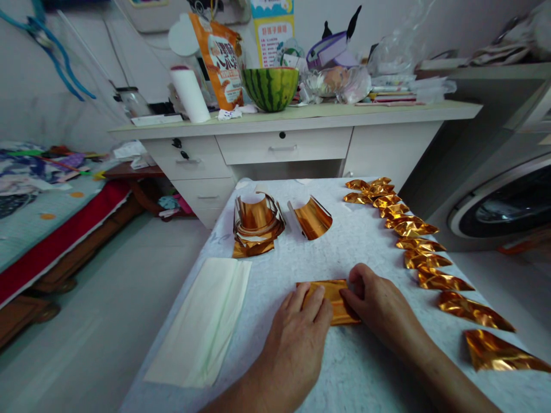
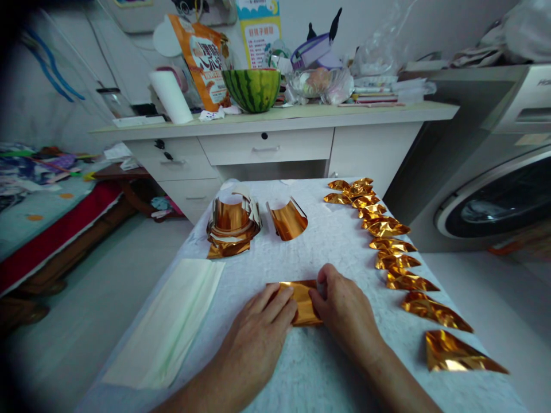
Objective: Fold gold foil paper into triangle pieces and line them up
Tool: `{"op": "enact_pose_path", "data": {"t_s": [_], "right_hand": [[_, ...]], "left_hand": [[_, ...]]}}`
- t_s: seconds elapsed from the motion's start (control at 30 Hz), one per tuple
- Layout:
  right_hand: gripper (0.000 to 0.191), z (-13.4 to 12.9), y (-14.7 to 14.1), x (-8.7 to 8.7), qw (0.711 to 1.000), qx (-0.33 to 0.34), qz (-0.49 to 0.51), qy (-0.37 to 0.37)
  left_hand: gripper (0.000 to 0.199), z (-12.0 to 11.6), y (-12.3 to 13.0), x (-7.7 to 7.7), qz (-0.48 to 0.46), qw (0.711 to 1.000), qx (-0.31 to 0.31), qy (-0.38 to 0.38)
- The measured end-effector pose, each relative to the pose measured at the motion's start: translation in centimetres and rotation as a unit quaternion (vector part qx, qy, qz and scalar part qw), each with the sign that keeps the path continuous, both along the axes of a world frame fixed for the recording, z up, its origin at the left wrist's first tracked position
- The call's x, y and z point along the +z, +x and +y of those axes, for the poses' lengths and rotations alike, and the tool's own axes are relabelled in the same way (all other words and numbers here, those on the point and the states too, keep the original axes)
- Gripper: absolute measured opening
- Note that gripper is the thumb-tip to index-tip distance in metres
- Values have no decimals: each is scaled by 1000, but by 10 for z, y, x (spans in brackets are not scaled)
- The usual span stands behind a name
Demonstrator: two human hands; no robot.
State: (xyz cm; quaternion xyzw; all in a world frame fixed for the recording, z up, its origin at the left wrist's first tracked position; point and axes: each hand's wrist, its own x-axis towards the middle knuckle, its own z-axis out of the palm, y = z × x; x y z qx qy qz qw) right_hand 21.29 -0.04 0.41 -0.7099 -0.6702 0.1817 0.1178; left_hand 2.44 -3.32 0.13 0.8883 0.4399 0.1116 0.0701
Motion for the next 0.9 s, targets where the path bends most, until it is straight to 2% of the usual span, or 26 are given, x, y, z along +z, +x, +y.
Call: {"op": "enact_pose_path", "data": {"t_s": [0.27, 0.43, 0.7, 0.9], "right_hand": [[7, -1, 1, 2, 999, 27, 29, 2], [14, 0, 1, 2, 998, 37, 40, -2], [15, -1, -1, 1, 999, 39, 37, 1], [18, -1, 1, 1, 998, 47, 29, 5]], "left_hand": [[26, 0, 2, 0, -8, 1000, -1, 12], [21, 1, 2, -6, -19, 1000, -7, 5], [41, 1, 1, -12, -24, 999, -20, 12], [39, 2, -1, -13, -19, 999, -23, 12]]}}
